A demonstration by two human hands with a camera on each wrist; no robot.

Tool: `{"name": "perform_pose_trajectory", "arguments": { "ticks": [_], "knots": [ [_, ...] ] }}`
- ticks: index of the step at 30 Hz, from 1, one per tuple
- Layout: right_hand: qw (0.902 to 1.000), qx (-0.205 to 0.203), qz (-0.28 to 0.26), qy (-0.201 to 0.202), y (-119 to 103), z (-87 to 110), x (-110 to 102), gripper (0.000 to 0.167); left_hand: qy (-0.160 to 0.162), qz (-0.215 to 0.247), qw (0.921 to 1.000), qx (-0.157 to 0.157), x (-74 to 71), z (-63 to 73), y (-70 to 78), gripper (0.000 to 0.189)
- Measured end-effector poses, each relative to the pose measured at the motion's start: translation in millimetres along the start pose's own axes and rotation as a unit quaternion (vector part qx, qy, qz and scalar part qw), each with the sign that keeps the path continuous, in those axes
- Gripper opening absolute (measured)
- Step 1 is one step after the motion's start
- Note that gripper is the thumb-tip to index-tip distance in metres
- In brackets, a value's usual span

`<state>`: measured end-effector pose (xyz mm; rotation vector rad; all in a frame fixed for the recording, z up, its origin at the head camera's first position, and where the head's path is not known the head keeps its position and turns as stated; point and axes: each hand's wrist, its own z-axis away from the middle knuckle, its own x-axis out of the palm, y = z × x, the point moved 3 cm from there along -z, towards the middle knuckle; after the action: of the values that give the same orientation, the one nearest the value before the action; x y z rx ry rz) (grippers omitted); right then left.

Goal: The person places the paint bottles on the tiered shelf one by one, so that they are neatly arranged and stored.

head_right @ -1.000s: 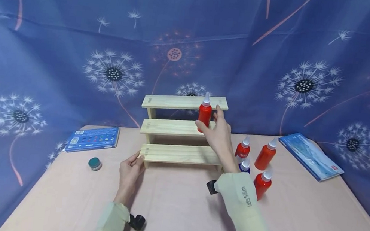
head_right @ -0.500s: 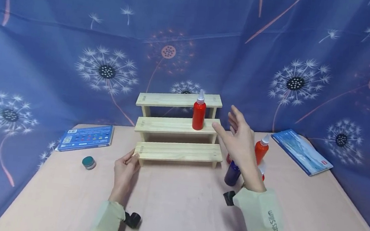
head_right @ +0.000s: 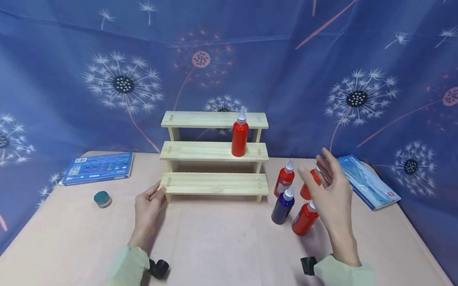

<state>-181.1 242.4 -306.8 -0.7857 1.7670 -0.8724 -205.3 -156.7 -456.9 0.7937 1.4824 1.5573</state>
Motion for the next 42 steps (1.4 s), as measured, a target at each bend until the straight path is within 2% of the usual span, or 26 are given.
{"name": "perform_pose_trajectory", "arguments": {
  "ticks": [5,12,22,29,37,42],
  "knots": [
    [0.9996,0.022,0.006,0.014,22,10.2,-7,0.073,0.004,0.004,1.0000,-0.007,-1.2,-0.2,-1.6,0.039],
    [0.9987,0.049,0.012,0.005,48,26.6,-9,0.075,-0.004,0.014,0.9998,-0.011,0.2,-0.1,2.2,0.040],
    [0.9955,0.088,0.027,-0.022,67,43.3,-1,0.084,-0.005,0.010,0.9998,-0.016,-1.6,-0.5,4.7,0.040],
    [0.9908,0.118,0.032,-0.057,77,47.4,7,0.088,-0.004,0.009,0.9999,-0.012,-1.6,-0.1,4.6,0.040],
    [0.9861,0.127,0.047,-0.096,89,49.9,17,0.093,-0.004,0.013,0.9998,-0.017,-0.4,-0.6,4.3,0.040],
    [0.9853,0.131,0.046,-0.100,99,52.0,23,0.092,-0.005,0.011,0.9997,-0.019,0.7,-0.6,3.8,0.040]
  ]
}}
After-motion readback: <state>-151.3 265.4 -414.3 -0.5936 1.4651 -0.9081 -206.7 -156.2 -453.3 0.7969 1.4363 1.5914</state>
